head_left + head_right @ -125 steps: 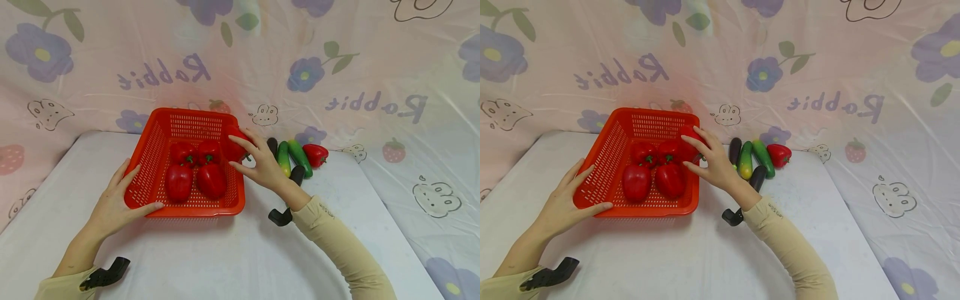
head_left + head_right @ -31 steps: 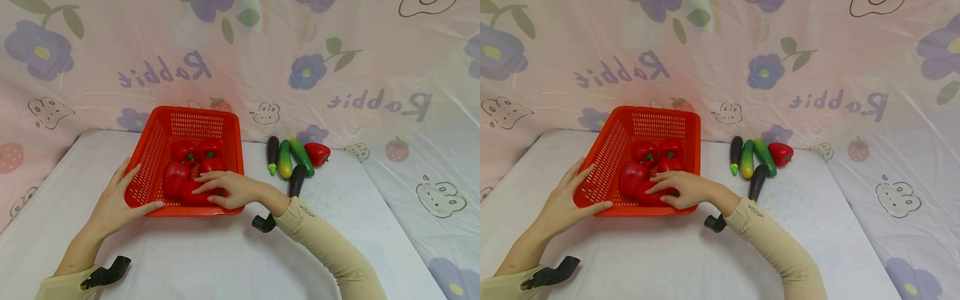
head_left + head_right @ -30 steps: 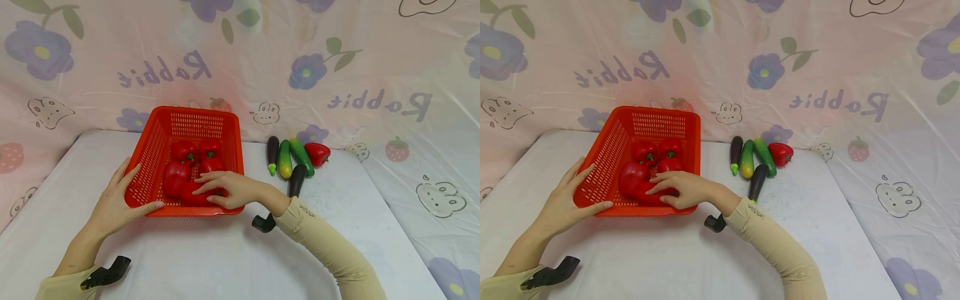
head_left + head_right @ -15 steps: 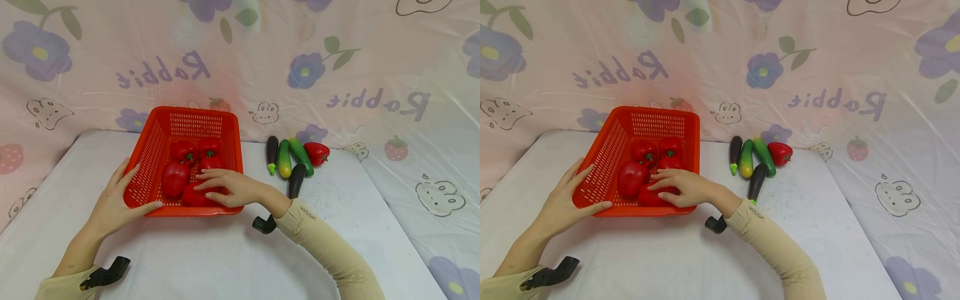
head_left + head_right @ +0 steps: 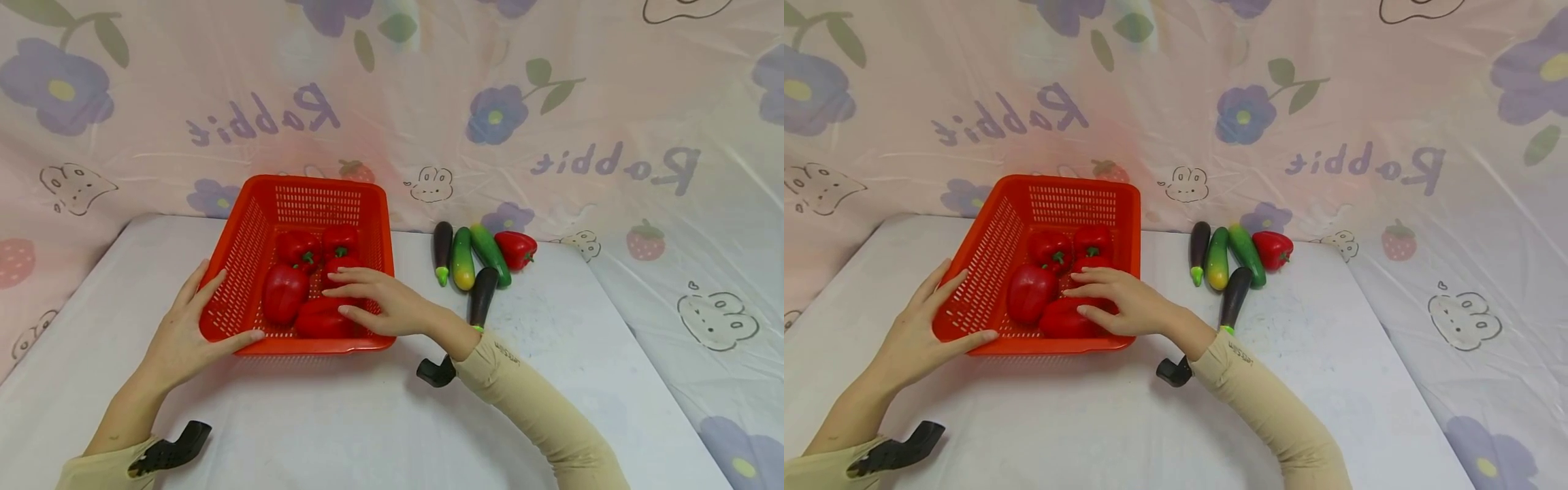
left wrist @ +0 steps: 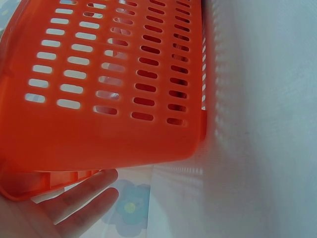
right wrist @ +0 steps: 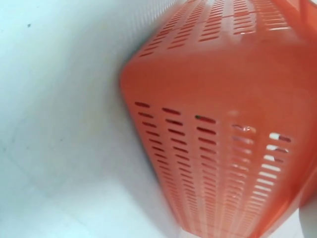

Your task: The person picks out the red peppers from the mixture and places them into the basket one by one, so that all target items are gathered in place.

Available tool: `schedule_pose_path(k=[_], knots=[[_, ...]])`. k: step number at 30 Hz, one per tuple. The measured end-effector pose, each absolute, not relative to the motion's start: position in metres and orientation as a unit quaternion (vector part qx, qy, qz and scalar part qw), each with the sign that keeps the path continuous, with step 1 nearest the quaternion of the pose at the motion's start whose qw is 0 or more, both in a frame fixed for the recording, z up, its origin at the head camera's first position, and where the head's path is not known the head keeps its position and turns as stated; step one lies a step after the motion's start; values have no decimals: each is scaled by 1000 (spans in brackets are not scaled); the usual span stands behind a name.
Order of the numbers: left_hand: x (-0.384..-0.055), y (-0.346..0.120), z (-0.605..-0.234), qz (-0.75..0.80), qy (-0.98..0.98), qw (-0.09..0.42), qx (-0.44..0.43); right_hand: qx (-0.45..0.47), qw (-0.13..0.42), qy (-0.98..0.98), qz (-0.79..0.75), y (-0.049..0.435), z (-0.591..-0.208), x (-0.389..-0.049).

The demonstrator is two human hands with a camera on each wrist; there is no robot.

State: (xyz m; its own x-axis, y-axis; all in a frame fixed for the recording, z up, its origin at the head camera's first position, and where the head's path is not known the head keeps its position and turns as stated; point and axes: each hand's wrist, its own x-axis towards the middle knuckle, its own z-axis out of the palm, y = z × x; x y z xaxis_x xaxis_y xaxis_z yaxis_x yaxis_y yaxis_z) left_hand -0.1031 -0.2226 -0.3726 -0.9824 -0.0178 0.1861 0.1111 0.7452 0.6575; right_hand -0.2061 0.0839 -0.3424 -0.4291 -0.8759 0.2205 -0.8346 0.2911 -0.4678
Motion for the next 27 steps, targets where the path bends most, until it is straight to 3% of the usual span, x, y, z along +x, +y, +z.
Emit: schedule_pose_path(k=[6,27], knots=[[-102,-223,-372,-359,-928,93,-25,-522,-17,801,-293,88,-345,-208],[-103,-222,-371,-362,-927,93,-28,-468,-113,813,-328,106,-350,-217]])
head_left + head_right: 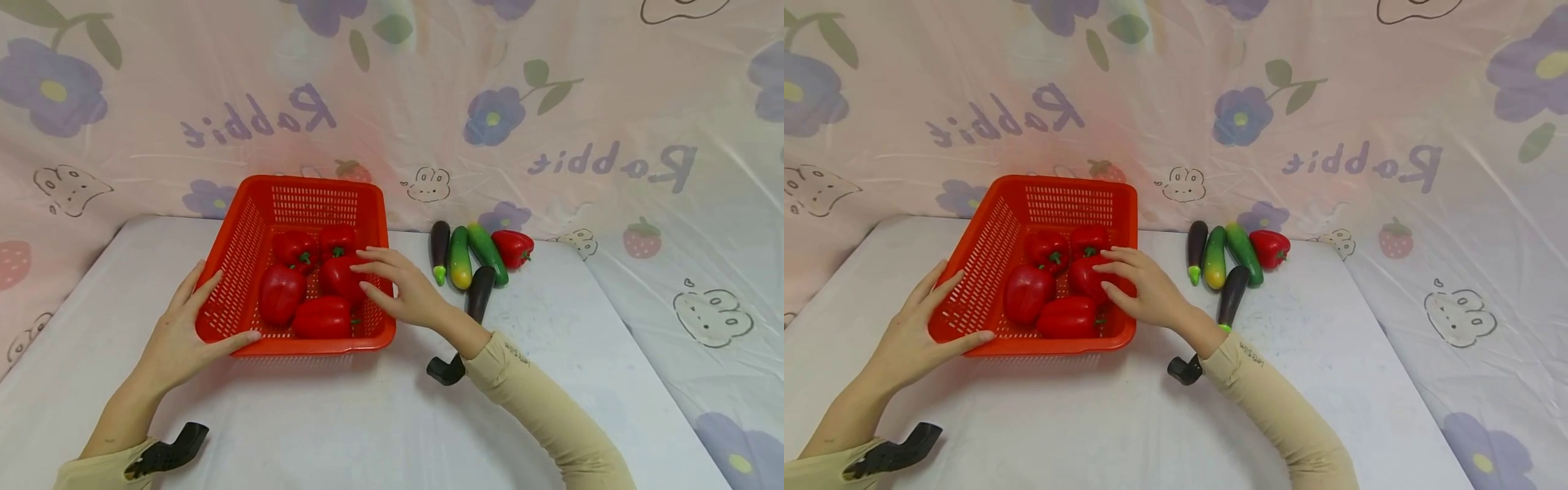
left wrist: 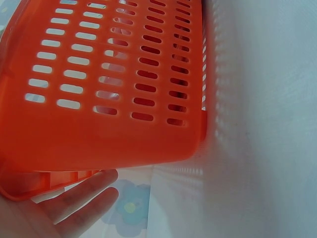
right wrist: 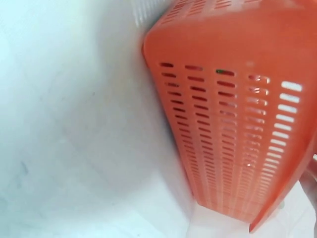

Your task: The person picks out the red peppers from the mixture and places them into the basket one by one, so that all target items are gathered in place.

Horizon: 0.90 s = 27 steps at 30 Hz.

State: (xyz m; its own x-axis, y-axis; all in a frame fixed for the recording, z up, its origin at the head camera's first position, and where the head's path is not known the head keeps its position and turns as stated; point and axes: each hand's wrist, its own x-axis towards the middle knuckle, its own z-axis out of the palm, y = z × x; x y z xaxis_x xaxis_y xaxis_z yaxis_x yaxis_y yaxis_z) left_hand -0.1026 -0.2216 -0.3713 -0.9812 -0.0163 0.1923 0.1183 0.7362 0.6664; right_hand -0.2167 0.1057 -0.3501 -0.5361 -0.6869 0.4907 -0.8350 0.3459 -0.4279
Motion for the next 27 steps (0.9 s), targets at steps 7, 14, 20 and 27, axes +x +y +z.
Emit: schedule_pose_path(k=[7,14,20,27], knots=[[-103,-222,-373,-362,-927,91,-28,451,127,-817,338,113,-351,-220],[-103,-223,-373,-360,-928,90,-26,447,136,-815,342,120,-353,-224],[-103,-222,-372,-360,-928,91,-26,433,157,-824,330,128,-353,-227],[-103,-222,-372,-360,-928,92,-26,422,163,-833,319,137,-352,-227]])
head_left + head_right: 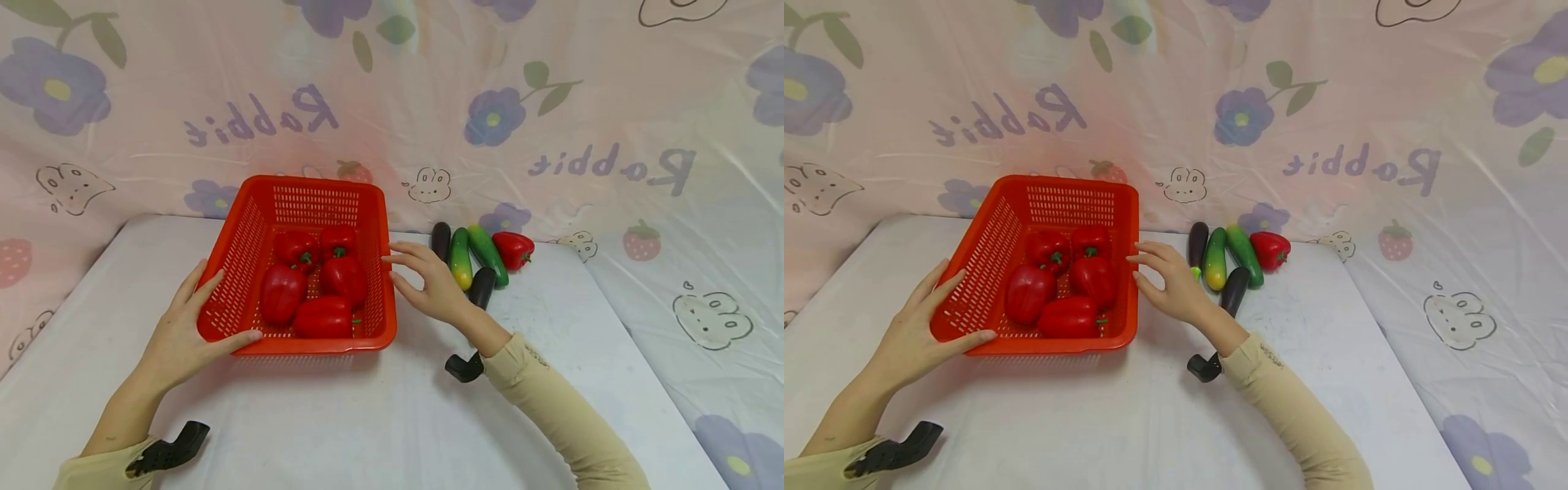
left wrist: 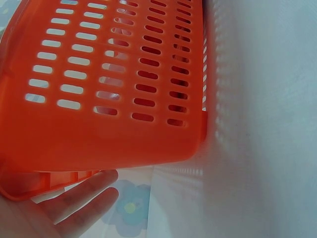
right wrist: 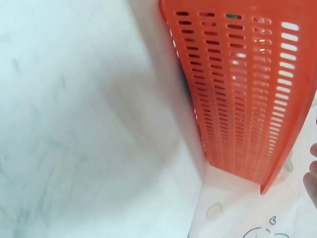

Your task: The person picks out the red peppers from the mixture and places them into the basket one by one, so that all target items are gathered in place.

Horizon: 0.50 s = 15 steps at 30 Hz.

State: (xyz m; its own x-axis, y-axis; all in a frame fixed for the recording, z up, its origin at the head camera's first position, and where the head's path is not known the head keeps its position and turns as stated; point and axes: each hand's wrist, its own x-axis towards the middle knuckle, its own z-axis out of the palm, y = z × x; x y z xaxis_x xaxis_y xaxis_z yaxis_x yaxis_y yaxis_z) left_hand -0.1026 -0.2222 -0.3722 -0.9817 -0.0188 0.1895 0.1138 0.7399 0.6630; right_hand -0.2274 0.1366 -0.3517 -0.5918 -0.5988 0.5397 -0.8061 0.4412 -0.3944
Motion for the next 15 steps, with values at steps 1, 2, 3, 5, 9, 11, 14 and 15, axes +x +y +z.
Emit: schedule_pose_path(k=[1,2,3,5,9,11,14,15], knots=[[-103,-222,-372,-360,-928,92,-25,419,163,-835,318,138,-352,-228],[-103,-222,-372,-360,-928,93,-25,416,163,-836,318,140,-352,-228],[-103,-222,-372,-361,-928,92,-25,414,164,-837,317,141,-352,-228],[-103,-222,-373,-362,-927,92,-25,411,166,-839,317,145,-353,-229],[-102,-223,-373,-366,-926,92,-28,405,174,-841,313,152,-355,-232],[-103,-223,-374,-366,-926,93,-28,401,176,-843,311,155,-356,-233],[-103,-223,-374,-365,-926,93,-27,395,178,-847,307,160,-357,-234],[-103,-223,-374,-364,-926,92,-27,393,177,-848,307,162,-356,-234]])
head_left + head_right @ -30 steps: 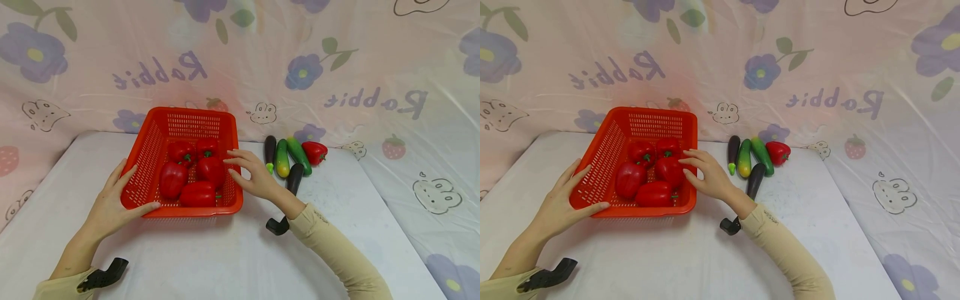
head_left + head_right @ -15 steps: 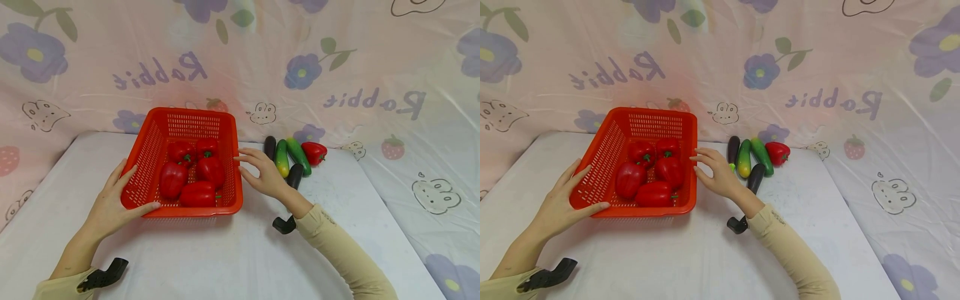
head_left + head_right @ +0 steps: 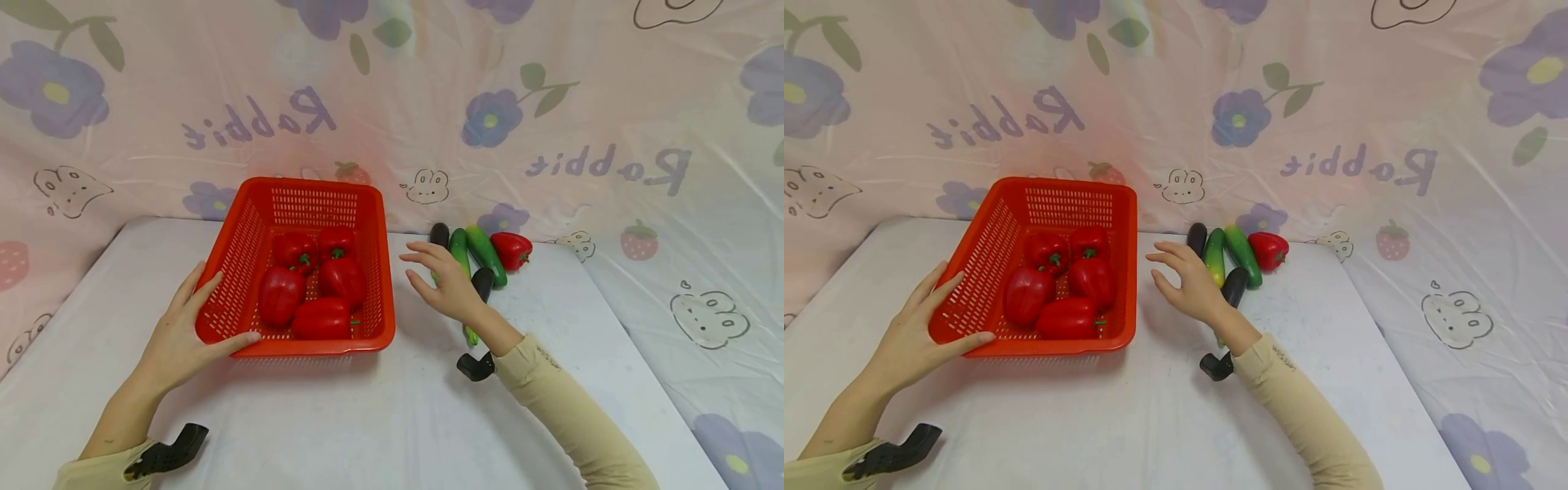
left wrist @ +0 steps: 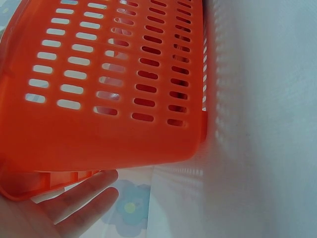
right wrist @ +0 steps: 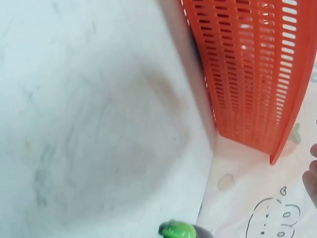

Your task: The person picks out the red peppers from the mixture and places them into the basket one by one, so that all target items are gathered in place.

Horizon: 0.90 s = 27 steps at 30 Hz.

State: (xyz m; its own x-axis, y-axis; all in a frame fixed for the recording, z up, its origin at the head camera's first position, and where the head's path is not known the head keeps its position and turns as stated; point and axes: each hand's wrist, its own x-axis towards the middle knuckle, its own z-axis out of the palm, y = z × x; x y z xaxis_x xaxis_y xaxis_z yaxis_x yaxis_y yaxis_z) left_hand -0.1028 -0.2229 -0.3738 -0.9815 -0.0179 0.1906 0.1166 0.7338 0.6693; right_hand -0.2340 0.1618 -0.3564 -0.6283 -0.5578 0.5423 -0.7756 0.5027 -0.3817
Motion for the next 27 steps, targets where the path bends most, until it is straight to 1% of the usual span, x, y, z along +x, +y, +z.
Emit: schedule_pose_path(k=[7,18,27], knots=[[-103,-223,-374,-362,-927,91,-25,369,165,-862,306,173,-357,-235],[-102,-222,-374,-363,-927,94,-25,361,176,-869,289,184,-362,-242],[-102,-222,-373,-362,-927,93,-26,343,166,-880,283,196,-368,-247]])
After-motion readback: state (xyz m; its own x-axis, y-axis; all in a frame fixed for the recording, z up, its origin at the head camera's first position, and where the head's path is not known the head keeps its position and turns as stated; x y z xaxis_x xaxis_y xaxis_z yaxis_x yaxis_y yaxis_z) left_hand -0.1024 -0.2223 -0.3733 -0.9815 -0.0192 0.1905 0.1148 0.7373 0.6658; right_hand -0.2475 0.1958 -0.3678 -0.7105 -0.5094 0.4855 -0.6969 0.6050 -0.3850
